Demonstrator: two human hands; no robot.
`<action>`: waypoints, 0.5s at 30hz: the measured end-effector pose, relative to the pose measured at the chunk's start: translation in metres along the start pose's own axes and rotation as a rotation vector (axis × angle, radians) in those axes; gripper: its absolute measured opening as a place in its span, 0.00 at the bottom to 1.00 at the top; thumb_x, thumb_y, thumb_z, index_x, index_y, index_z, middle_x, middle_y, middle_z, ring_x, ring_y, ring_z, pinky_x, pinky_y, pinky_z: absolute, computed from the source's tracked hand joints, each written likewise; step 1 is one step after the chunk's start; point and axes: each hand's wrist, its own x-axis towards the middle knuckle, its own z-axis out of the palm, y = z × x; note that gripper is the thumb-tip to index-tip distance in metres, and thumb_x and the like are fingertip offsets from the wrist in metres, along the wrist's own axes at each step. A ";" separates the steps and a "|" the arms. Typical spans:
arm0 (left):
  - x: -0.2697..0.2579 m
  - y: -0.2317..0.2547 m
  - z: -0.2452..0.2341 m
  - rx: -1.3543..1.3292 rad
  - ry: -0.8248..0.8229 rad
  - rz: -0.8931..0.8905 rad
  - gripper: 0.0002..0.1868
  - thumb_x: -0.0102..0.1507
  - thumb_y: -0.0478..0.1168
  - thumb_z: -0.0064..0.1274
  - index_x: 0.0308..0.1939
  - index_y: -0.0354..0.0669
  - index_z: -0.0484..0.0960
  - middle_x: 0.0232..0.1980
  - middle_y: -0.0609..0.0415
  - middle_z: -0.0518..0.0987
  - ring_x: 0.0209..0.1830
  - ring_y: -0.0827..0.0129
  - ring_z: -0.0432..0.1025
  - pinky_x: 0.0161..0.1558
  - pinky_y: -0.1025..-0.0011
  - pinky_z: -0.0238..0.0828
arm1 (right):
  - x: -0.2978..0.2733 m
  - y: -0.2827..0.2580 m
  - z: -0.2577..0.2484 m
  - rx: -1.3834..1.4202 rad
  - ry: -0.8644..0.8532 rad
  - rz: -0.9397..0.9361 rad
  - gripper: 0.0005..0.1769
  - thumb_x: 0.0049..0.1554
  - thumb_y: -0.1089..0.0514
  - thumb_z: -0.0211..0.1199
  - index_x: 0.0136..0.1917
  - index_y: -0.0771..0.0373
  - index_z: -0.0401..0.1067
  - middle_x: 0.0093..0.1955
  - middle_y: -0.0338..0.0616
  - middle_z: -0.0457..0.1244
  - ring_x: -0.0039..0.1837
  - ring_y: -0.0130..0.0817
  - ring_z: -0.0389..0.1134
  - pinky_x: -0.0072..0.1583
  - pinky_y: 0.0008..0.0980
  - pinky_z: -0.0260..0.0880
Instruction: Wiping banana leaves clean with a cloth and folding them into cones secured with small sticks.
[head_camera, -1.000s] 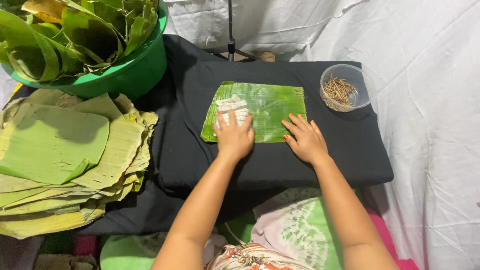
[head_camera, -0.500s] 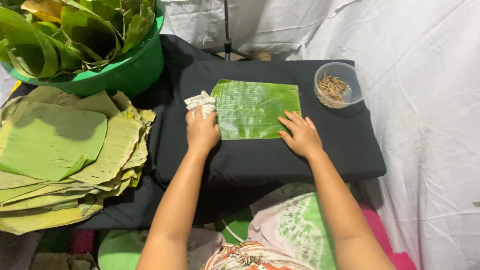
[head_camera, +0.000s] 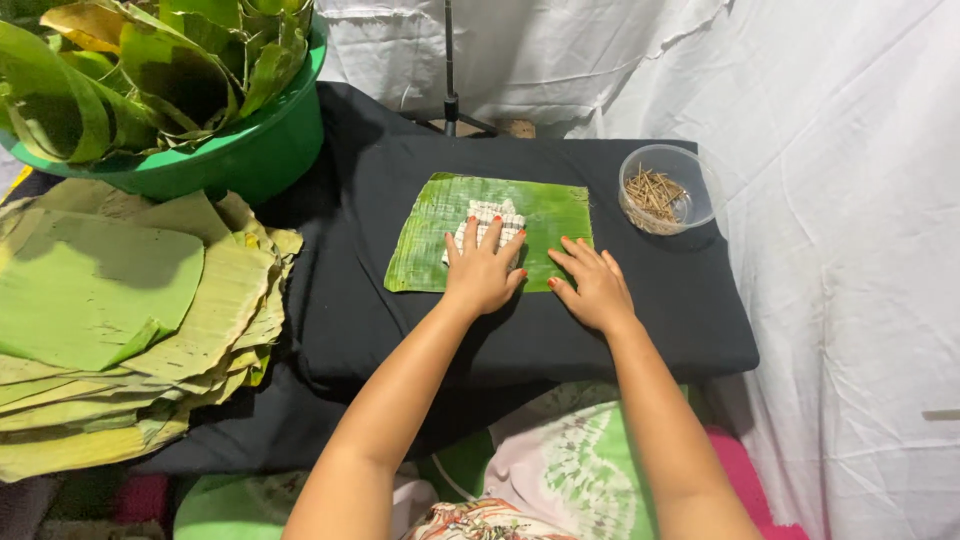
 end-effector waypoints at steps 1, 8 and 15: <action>0.005 0.000 0.001 -0.003 0.002 0.000 0.34 0.61 0.57 0.53 0.72 0.64 0.68 0.78 0.43 0.59 0.78 0.34 0.47 0.68 0.24 0.38 | 0.001 0.002 0.000 -0.003 0.000 0.000 0.28 0.58 0.43 0.61 0.71 0.48 0.71 0.79 0.43 0.55 0.81 0.43 0.51 0.77 0.53 0.43; 0.023 -0.014 0.003 0.043 -0.102 -0.101 0.34 0.64 0.60 0.49 0.75 0.71 0.62 0.80 0.47 0.54 0.80 0.36 0.40 0.67 0.22 0.35 | 0.001 -0.001 -0.002 0.018 0.004 0.000 0.29 0.57 0.43 0.63 0.70 0.48 0.71 0.78 0.42 0.57 0.81 0.42 0.52 0.77 0.54 0.45; 0.033 -0.046 -0.006 0.100 -0.218 -0.231 0.33 0.67 0.59 0.43 0.76 0.74 0.57 0.82 0.48 0.49 0.81 0.38 0.36 0.67 0.23 0.34 | 0.002 0.004 -0.001 0.023 -0.010 -0.006 0.29 0.59 0.42 0.62 0.71 0.48 0.70 0.79 0.43 0.56 0.81 0.43 0.51 0.77 0.53 0.43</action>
